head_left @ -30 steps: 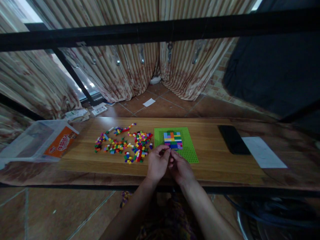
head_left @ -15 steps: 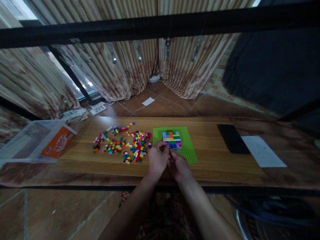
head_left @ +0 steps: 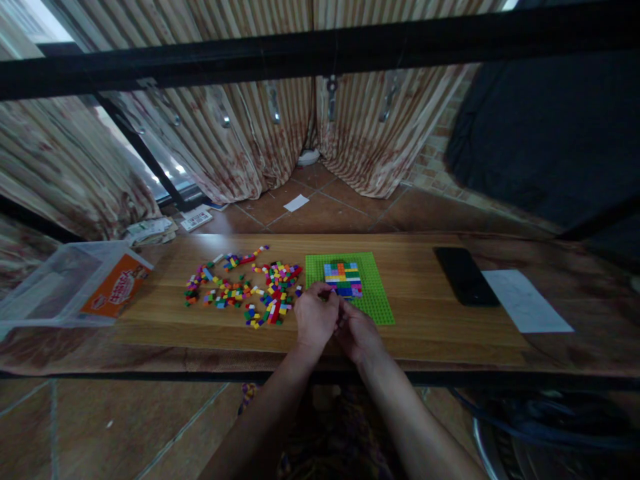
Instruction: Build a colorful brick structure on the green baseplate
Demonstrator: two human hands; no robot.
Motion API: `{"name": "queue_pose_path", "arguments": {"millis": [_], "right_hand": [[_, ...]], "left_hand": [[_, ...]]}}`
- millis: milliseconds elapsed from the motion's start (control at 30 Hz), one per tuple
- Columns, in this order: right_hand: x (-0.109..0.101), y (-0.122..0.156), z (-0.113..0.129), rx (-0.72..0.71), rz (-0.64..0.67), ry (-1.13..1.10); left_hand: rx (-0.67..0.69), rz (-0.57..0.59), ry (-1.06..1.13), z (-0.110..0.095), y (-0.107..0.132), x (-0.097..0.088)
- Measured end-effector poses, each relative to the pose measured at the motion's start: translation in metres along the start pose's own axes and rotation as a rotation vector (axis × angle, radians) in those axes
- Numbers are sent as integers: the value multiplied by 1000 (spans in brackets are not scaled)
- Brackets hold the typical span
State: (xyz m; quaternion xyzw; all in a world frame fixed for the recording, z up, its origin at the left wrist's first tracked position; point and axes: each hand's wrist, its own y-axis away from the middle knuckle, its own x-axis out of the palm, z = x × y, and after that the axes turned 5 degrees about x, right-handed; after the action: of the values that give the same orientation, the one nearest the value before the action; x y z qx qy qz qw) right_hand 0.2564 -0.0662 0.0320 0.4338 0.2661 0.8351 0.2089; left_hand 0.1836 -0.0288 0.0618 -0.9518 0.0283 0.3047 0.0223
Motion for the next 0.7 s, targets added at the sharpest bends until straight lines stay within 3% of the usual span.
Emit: {"name": "queue_pose_path", "arguments": {"millis": [300, 700], "right_hand": [[-9, 14, 8, 53, 56, -86], [-34, 29, 34, -68, -110, 7]], "left_hand": [[97, 51, -268, -10, -7, -2], [201, 45, -417, -14, 2, -9]]}}
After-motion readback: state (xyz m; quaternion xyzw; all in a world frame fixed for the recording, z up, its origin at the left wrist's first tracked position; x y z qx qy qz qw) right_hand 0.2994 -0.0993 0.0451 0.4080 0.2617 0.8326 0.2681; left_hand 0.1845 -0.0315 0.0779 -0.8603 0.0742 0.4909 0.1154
